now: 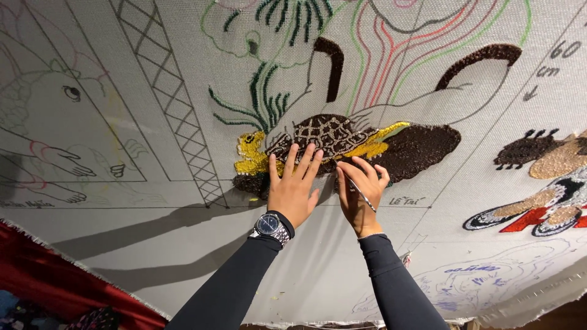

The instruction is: Using a punch needle tool to insert colored yarn into a canvas frame to create a rug design.

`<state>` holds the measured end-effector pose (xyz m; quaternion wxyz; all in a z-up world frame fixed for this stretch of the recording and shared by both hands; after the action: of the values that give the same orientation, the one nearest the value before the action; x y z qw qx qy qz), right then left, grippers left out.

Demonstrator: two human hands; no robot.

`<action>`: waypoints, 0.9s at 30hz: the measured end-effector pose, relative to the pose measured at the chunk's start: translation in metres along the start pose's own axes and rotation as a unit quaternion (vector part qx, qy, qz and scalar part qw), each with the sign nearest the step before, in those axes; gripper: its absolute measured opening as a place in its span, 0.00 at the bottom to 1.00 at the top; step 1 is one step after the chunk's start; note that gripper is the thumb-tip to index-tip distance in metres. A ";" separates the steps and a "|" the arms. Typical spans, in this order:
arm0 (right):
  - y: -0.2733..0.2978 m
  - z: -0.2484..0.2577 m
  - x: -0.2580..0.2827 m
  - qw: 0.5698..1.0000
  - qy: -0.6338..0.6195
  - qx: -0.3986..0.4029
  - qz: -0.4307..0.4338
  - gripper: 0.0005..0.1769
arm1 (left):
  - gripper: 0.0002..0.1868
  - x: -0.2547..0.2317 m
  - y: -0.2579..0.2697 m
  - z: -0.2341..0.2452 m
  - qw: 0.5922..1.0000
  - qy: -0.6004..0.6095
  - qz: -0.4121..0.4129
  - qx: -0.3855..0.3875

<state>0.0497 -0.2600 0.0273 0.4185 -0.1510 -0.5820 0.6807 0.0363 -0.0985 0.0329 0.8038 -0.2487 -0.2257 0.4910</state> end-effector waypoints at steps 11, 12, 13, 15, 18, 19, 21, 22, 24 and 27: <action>-0.002 -0.008 0.000 0.998 -0.025 -0.008 -0.065 0.05 | 0.48 0.001 -0.001 0.004 1.000 0.007 -0.002 -0.011; 0.000 -0.010 -0.002 0.995 -0.035 -0.023 -0.086 0.06 | 0.48 0.001 -0.001 0.004 1.000 0.007 0.001 -0.009; 0.000 -0.011 -0.001 0.995 -0.035 -0.022 -0.086 0.06 | 0.48 0.002 -0.001 0.003 1.000 0.007 0.001 -0.009; 0.000 -0.012 0.002 0.995 -0.029 -0.044 -0.082 0.06 | 0.48 0.003 -0.001 0.003 1.000 -0.002 -0.001 -0.007; -0.003 -0.002 0.006 0.997 -0.036 -0.010 -0.061 0.05 | 0.48 0.003 -0.001 0.008 1.000 -0.004 0.003 0.008; 0.001 -0.002 0.001 0.997 -0.037 -0.011 -0.060 0.05 | 0.48 0.003 -0.002 0.007 1.000 -0.005 0.003 0.006; 0.009 -0.002 -0.007 0.996 -0.080 -0.018 -0.041 0.05 | 0.49 0.003 -0.001 0.005 1.000 0.007 0.001 0.000; 0.008 -0.003 -0.007 0.996 -0.081 -0.017 -0.041 0.05 | 0.49 0.004 -0.001 0.005 1.000 0.007 0.002 0.001; 0.008 -0.002 -0.007 0.996 -0.075 -0.021 -0.044 0.04 | 0.48 0.003 -0.001 0.004 1.000 0.005 0.000 -0.007; 0.005 0.003 0.000 0.998 -0.053 -0.009 -0.037 0.05 | 0.48 0.003 0.000 0.006 1.000 0.006 0.000 -0.001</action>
<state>0.0453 -0.2619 0.0238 0.4104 -0.0972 -0.6146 0.6666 0.0337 -0.0944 0.0380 0.8046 -0.2528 -0.2215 0.4895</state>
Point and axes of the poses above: each hand's wrist, its own y-axis away from the middle knuckle, its own z-axis out of the back of the hand, x = y × z, the point moved 3 cm from there along -y, towards the middle knuckle, and after that the axes turned 7 degrees about -z, right-handed, at the moved point
